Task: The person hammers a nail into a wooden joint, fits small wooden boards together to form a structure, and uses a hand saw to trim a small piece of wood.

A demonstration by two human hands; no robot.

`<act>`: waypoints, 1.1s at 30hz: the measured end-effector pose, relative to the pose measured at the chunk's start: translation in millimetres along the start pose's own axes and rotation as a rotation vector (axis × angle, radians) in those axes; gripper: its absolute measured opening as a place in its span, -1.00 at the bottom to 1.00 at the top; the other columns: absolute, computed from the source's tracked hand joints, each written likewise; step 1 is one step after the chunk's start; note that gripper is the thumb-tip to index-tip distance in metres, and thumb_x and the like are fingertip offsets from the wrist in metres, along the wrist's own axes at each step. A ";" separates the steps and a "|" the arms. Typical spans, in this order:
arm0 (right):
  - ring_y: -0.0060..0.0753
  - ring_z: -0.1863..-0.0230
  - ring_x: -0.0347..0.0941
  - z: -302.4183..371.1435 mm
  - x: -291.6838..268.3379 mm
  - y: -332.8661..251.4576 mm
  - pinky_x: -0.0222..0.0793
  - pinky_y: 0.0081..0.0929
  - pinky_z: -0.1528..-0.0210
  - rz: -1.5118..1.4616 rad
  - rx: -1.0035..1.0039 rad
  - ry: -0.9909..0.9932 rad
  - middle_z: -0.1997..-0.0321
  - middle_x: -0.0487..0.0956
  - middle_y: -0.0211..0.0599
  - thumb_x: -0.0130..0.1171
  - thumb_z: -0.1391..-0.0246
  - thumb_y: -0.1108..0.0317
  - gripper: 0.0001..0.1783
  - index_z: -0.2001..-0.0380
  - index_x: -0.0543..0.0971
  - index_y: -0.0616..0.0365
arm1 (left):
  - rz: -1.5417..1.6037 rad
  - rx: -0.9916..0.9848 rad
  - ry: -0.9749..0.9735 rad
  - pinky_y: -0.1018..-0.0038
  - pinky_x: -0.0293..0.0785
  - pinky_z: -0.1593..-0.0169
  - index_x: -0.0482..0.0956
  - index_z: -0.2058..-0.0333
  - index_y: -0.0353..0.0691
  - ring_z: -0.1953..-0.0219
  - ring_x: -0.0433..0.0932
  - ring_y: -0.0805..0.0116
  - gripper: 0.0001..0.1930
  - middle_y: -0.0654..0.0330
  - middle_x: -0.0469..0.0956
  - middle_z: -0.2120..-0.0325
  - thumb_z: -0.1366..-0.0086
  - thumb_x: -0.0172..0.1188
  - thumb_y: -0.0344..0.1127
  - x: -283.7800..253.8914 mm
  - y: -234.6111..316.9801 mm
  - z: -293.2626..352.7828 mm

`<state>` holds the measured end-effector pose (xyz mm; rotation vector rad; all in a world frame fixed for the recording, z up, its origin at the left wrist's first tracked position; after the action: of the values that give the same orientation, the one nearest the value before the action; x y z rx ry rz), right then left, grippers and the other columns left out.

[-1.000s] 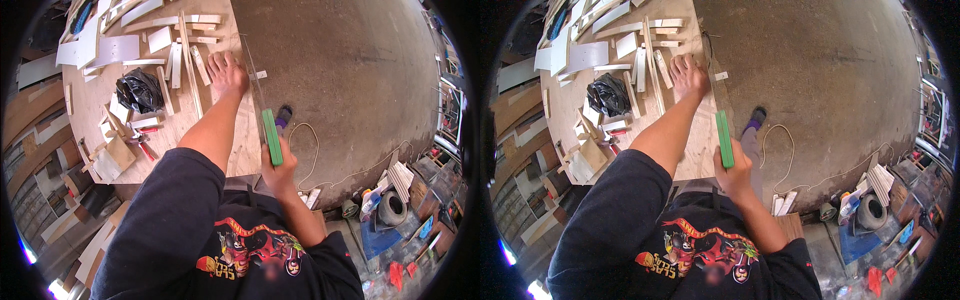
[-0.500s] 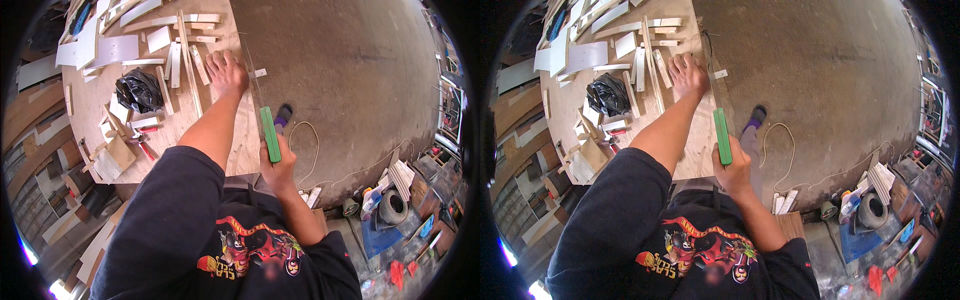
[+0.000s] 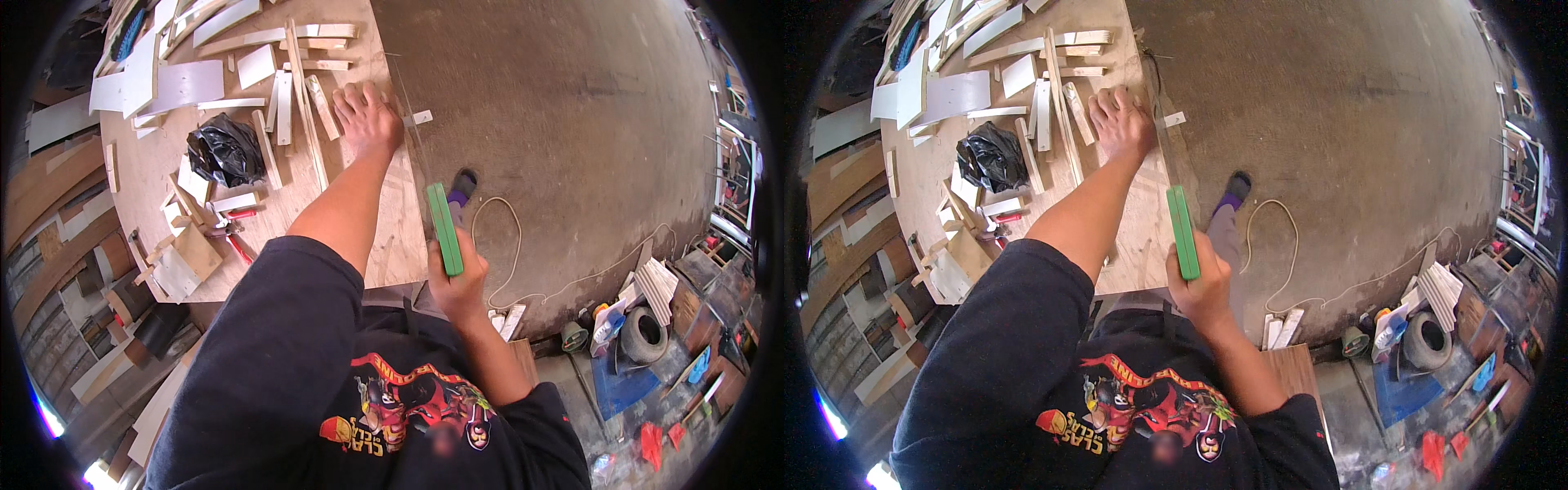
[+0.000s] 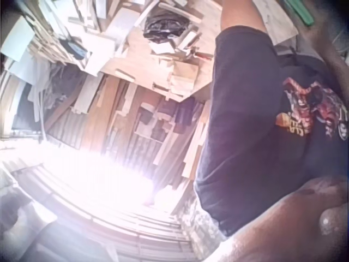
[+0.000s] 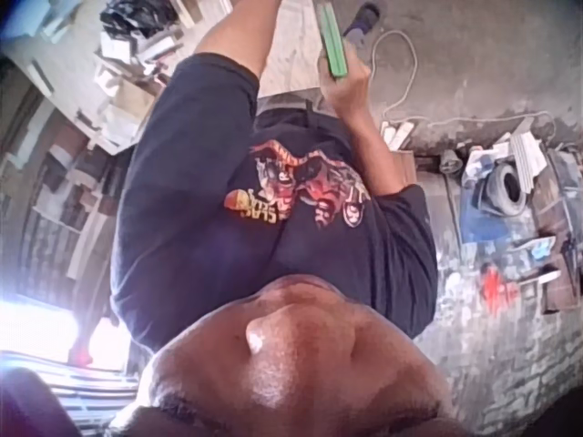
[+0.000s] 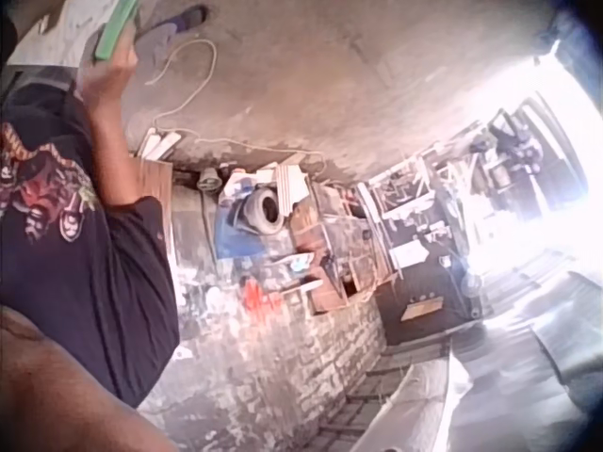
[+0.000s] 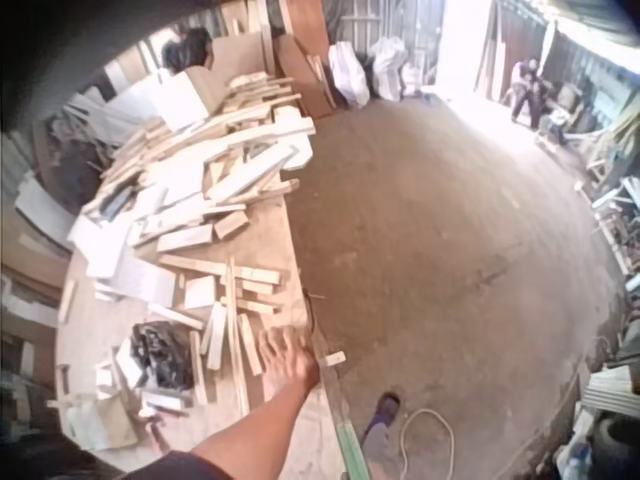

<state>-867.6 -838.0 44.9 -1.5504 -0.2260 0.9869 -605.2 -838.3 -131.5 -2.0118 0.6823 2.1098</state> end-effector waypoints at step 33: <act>0.11 0.40 0.63 -41.4 7.5 1.4 0.51 -0.26 0.37 -0.017 0.071 0.010 0.40 0.60 0.01 0.24 -0.11 0.54 -0.75 0.11 0.55 0.27 | 0.015 0.007 0.053 -0.02 -0.09 -0.47 0.27 -0.25 -0.16 -0.42 -0.02 -0.24 -0.52 -0.14 0.15 -0.31 -0.43 0.01 -0.13 -5.3 1.6 1.8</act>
<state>-835.0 -863.4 36.7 -1.4862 -0.1952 0.9634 -607.1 -837.9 -126.0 -2.0720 0.7139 2.0660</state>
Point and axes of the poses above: each hand's wrist, its own z-axis away from the middle knuckle, its own x-axis out of the palm, y = z × x, the point moved 7 cm from there along -z, towards the middle knuckle
